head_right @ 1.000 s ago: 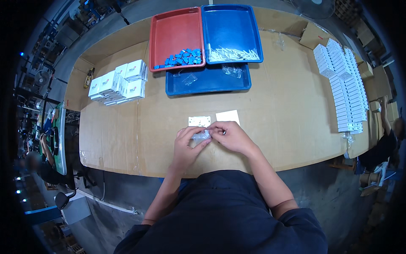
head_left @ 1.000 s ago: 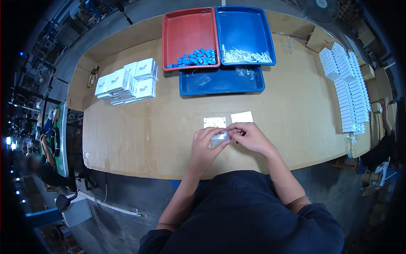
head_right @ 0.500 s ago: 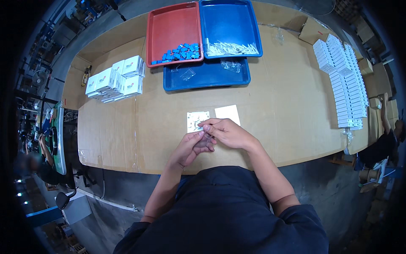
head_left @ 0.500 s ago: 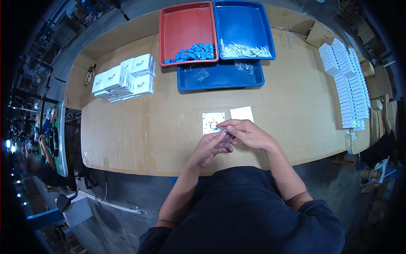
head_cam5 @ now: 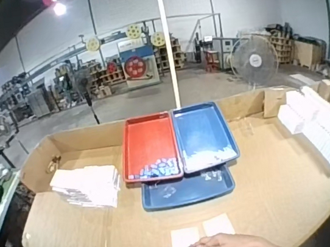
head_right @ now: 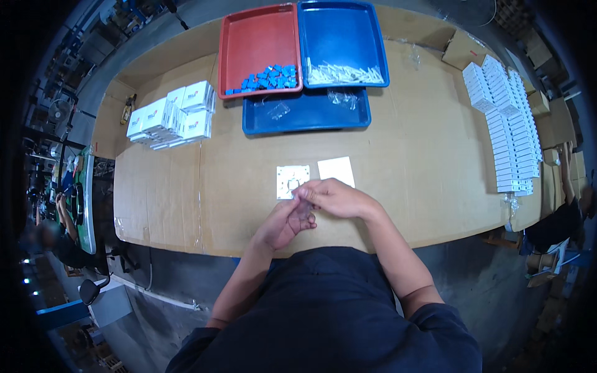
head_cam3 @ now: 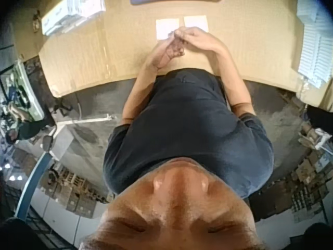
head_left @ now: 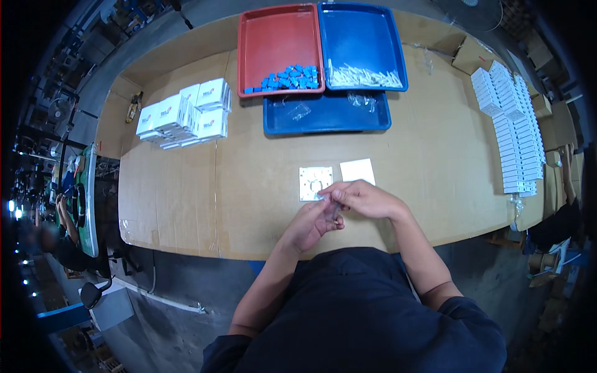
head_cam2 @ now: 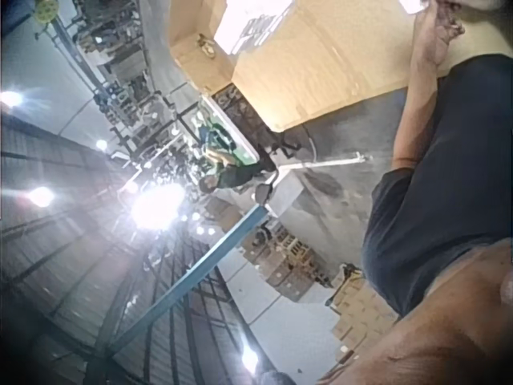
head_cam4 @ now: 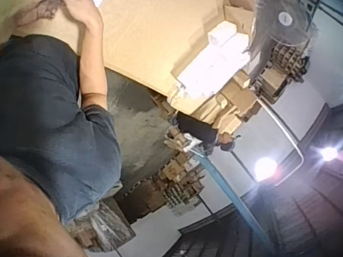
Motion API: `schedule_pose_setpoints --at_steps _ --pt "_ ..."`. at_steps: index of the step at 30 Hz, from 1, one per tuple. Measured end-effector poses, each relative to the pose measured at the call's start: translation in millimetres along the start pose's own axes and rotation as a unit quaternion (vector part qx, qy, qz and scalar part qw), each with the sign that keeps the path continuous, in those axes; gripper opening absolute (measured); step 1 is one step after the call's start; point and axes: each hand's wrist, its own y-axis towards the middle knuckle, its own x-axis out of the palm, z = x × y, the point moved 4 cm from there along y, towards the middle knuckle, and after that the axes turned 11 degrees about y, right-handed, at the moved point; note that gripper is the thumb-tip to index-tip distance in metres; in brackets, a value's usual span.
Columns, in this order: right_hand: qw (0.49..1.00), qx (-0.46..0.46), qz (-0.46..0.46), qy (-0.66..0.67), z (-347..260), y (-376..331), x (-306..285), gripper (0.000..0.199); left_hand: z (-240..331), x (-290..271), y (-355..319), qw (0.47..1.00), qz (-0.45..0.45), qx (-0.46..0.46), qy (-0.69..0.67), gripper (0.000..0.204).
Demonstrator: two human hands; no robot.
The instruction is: The person is assembling small electronic component boxes by placing parts inside and folding the cardboard.
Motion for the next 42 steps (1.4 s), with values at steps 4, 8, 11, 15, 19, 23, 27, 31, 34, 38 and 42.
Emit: schedule_pose_setpoints --at_steps 4,8,11,15,19,23,27,31,34,38,42 --pt "0.998 0.019 -0.057 -0.031 2 3 7 0.055 -14 -13 -3 0.999 0.035 0.0 0.034 0.038" --pt "0.999 -0.032 -0.001 -0.034 -16 4 -25 0.049 -6 -7 -7 0.999 0.044 -0.007 0.018 0.044" --pt "0.983 -0.053 0.151 -0.087 -36 15 -77 0.031 -7 -12 -8 0.999 0.041 -0.01 0.005 0.048" --pt "0.925 -0.074 0.32 -0.192 -57 35 -149 0.023 -7 -9 -9 0.999 0.048 -0.004 0.018 0.05" --pt "0.864 -0.158 0.35 -0.325 -84 67 -188 0.023 -10 -12 -13 0.999 0.04 -0.002 0.004 0.05" --pt "0.831 -0.108 0.276 -0.471 -86 100 -212 0.029 -14 -16 -15 0.999 0.041 -0.004 0.006 0.05" --pt "0.773 -0.098 0.293 -0.554 -77 112 -212 0.027 -11 -20 -23 0.998 0.057 0.011 0.018 0.05" --pt "0.777 -0.051 0.28 -0.562 -74 121 -220 0.027 -15 -20 -29 0.998 0.06 0.017 0.01 0.05" --pt "0.81 -0.054 0.26 -0.523 -79 128 -235 0.026 -19 -18 -30 0.999 0.051 0.012 0.009 0.05" --pt "0.803 -0.034 0.231 -0.548 -83 134 -238 0.024 -20 -17 -28 0.998 0.053 0.011 0.009 0.051" --pt "0.824 0.006 0.195 -0.532 -87 138 -251 0.022 -19 -17 -25 0.999 0.046 0.013 0.012 0.051"
